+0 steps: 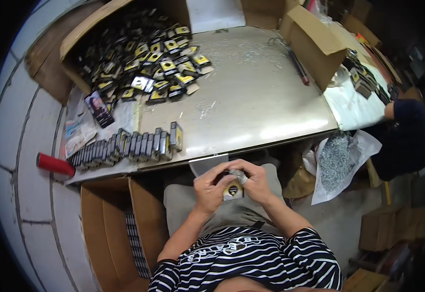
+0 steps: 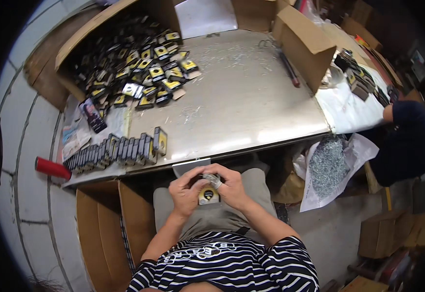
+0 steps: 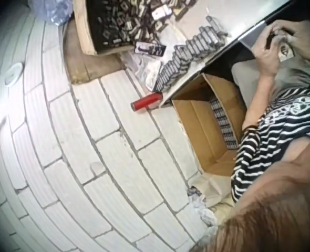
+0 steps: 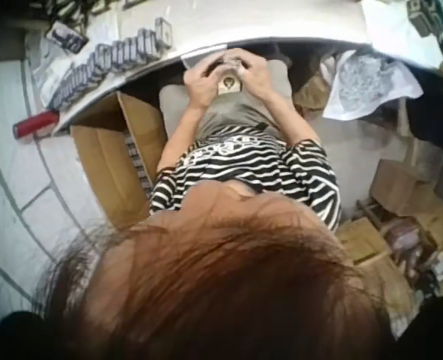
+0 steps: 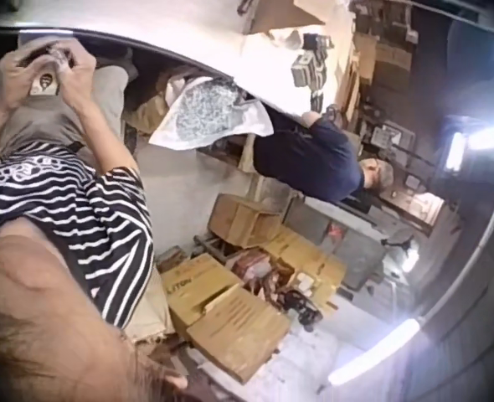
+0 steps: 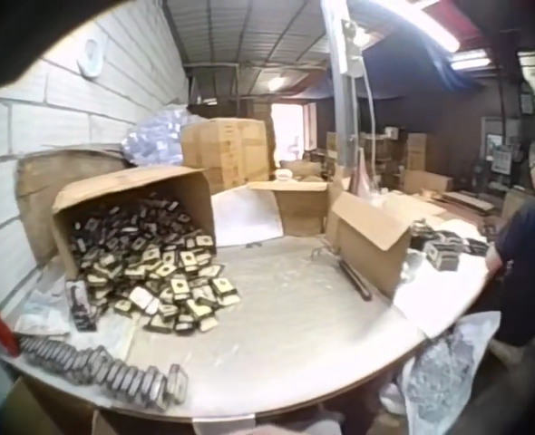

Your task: Packing small boxed items into larger shipping boxes.

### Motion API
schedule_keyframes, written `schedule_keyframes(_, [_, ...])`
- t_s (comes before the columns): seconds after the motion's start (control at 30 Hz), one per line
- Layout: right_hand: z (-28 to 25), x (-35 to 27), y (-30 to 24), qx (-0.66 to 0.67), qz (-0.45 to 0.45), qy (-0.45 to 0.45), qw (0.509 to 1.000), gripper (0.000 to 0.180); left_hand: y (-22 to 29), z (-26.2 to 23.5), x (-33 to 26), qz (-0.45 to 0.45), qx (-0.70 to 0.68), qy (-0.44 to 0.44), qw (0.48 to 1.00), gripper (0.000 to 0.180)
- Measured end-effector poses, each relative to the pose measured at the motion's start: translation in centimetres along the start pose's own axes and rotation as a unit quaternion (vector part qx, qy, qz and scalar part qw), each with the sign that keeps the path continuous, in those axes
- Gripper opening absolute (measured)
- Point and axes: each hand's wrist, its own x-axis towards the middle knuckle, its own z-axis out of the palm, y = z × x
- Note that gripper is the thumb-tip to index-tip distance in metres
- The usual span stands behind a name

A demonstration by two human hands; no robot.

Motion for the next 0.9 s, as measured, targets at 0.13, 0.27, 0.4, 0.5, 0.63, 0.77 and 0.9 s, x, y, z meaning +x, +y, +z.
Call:
schedule_keyframes(0.13, [-2.7,6.2,-0.1,-0.086,0.034,-0.004,0.996,0.031,-2.1,-4.8,7.8,0.029,0.227,0.056,0.972,0.011])
schedule_keyframes(0.27, [-13.6,17.3,4.7,-0.428,-0.068,0.105,0.895,0.044,-2.3,-8.9,15.1,0.055,0.508,-0.039,0.858,0.016])
schedule_keyframes(0.4, [-27.4,28.5,9.5,-0.596,-0.074,0.157,0.784,0.045,-2.2,-7.5,22.5,0.206,0.529,-0.158,0.808,0.029])
schedule_keyframes(0.5, [-32.2,35.7,12.6,-0.635,-0.058,0.15,0.755,0.051,-4.0,-5.3,31.5,0.253,0.528,-0.205,0.784,0.041])
schedule_keyframes(0.63, [-34.7,40.5,14.7,-0.654,0.043,0.191,0.731,0.055,-11.4,-2.7,40.6,0.246,0.596,-0.295,0.705,0.055])
schedule_keyframes(0.77, [-30.8,41.3,12.8,-0.677,0.146,0.127,0.71,0.068,-16.9,-2.9,44.7,0.15,0.64,-0.359,0.663,0.049])
schedule_keyframes(0.9, [-23.3,36.0,12.1,-0.691,0.082,-0.028,0.718,0.074,-13.2,-2.6,43.6,0.096,0.632,-0.352,0.683,0.036])
